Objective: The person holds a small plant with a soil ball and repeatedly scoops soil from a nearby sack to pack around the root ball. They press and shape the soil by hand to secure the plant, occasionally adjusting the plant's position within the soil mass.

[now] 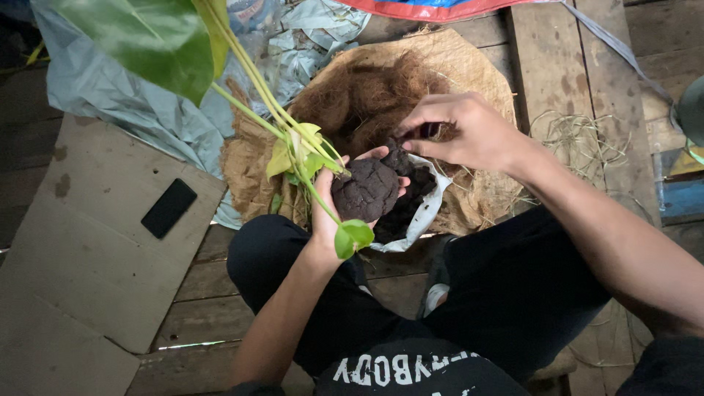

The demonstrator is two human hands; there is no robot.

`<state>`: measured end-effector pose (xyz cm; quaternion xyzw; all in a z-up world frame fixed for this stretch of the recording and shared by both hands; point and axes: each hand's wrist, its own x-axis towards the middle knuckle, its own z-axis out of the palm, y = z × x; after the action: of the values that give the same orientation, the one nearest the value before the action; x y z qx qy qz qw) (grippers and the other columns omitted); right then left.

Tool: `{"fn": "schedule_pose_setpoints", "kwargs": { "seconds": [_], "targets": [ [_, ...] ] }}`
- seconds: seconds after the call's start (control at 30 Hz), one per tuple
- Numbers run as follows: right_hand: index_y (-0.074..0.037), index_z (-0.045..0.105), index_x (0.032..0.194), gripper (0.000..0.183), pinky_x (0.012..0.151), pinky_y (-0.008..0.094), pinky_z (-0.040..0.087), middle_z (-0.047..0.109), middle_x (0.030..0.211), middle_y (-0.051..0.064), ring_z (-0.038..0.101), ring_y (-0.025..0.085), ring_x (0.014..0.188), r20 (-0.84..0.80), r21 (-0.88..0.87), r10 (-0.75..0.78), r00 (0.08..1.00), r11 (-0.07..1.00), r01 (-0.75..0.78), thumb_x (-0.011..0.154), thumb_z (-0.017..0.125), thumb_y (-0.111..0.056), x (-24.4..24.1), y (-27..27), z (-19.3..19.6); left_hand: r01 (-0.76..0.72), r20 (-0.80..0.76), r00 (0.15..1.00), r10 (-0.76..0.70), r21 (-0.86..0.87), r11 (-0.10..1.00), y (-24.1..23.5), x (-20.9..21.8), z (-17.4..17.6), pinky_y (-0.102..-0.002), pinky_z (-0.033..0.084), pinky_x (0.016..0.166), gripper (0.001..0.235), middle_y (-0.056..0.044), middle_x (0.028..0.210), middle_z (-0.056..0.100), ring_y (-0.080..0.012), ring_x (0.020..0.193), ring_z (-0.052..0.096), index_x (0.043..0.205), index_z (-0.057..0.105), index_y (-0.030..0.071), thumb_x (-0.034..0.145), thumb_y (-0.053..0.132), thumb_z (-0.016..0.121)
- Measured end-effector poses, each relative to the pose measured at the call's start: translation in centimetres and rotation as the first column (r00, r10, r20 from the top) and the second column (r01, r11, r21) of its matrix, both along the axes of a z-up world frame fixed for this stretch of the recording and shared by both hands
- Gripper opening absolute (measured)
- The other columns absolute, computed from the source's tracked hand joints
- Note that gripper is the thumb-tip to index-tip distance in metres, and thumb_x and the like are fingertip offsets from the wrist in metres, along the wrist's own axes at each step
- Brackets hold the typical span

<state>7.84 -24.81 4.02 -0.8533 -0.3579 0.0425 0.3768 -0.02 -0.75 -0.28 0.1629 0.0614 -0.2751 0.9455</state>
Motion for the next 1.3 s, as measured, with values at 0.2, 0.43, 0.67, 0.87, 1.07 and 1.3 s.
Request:
{"fn": "schedule_pose_setpoints", "kwargs": {
  "seconds": [0.2,0.43,0.67,0.87,1.07,1.3],
  "targets": [
    [-0.011,0.078,0.094,0.009,0.083,0.04,0.06,0.074,0.094,0.006,0.071,0.019,0.088,-0.003,0.012,0.015,1.0,1.0,-0.015,0.091,0.078,-0.019,0.2,-0.2,0.0,0.004,-0.04,0.999,-0.003,0.028,1.0,0.1,0.0,0.0,-0.046,0.06,0.095,0.056,-0.026,0.115,0.069,-0.039,0.102,0.071,0.132,0.057,-0.01,0.108,0.037,0.036],
    [-0.013,0.08,0.096,0.01,0.084,0.038,0.06,0.076,0.095,0.006,0.071,0.017,0.088,-0.044,-0.038,-0.052,0.998,0.998,0.051,0.092,0.076,-0.021,0.3,-0.5,-0.2,0.003,-0.017,1.0,-0.002,0.015,1.0,0.1,-0.1,-0.2,-0.045,0.061,0.094,0.056,-0.029,0.112,0.068,-0.039,0.102,0.072,0.132,0.057,-0.009,0.108,0.038,0.037],
    [-0.01,0.075,0.112,0.025,0.088,0.039,0.06,0.073,0.112,0.01,0.071,0.022,0.1,-0.222,-0.211,-0.273,0.936,0.951,0.227,0.097,0.067,-0.028,1.3,-1.3,-0.8,-0.017,-0.037,0.999,0.016,-0.015,1.0,0.3,0.0,-0.2,-0.047,0.061,0.095,0.056,-0.028,0.112,0.068,-0.0398,0.103,0.072,0.131,0.057,-0.01,0.108,0.037,0.038],
    [-0.012,0.081,0.105,0.026,0.086,0.043,0.059,0.07,0.117,0.015,0.072,0.027,0.095,-0.025,-0.367,-0.482,0.876,0.819,0.441,0.093,0.076,-0.035,3.3,-2.9,-2.6,-0.023,-0.023,0.999,0.023,-0.016,1.0,0.3,-0.1,-0.2,-0.047,0.061,0.097,0.058,-0.028,0.112,0.068,-0.0397,0.104,0.071,0.132,0.057,-0.01,0.108,0.039,0.039],
    [-0.018,0.077,0.123,0.024,0.086,0.039,0.06,0.079,0.114,0.012,0.076,0.024,0.093,0.006,-0.43,-0.599,0.8,0.721,0.543,0.101,0.073,-0.026,4.3,-4.9,-3.5,-0.004,-0.01,1.0,0.003,-0.029,1.0,0.4,0.1,-0.4,-0.047,0.059,0.099,0.056,-0.029,0.112,0.068,-0.04,0.105,0.071,0.132,0.058,-0.009,0.108,0.039,0.041],
    [-0.016,0.069,0.133,0.043,0.079,0.037,0.063,0.074,0.117,0.009,0.079,0.025,0.095,-0.345,-0.29,-0.452,0.823,0.885,0.364,0.096,0.063,-0.038,3.7,-2.3,-1.7,-0.026,-0.028,0.999,0.025,-0.032,0.999,0.4,0.3,-0.7,-0.047,0.057,0.1,0.056,-0.025,0.118,0.068,-0.0404,0.105,0.07,0.132,0.058,-0.008,0.107,0.039,0.042]
  ]
}}
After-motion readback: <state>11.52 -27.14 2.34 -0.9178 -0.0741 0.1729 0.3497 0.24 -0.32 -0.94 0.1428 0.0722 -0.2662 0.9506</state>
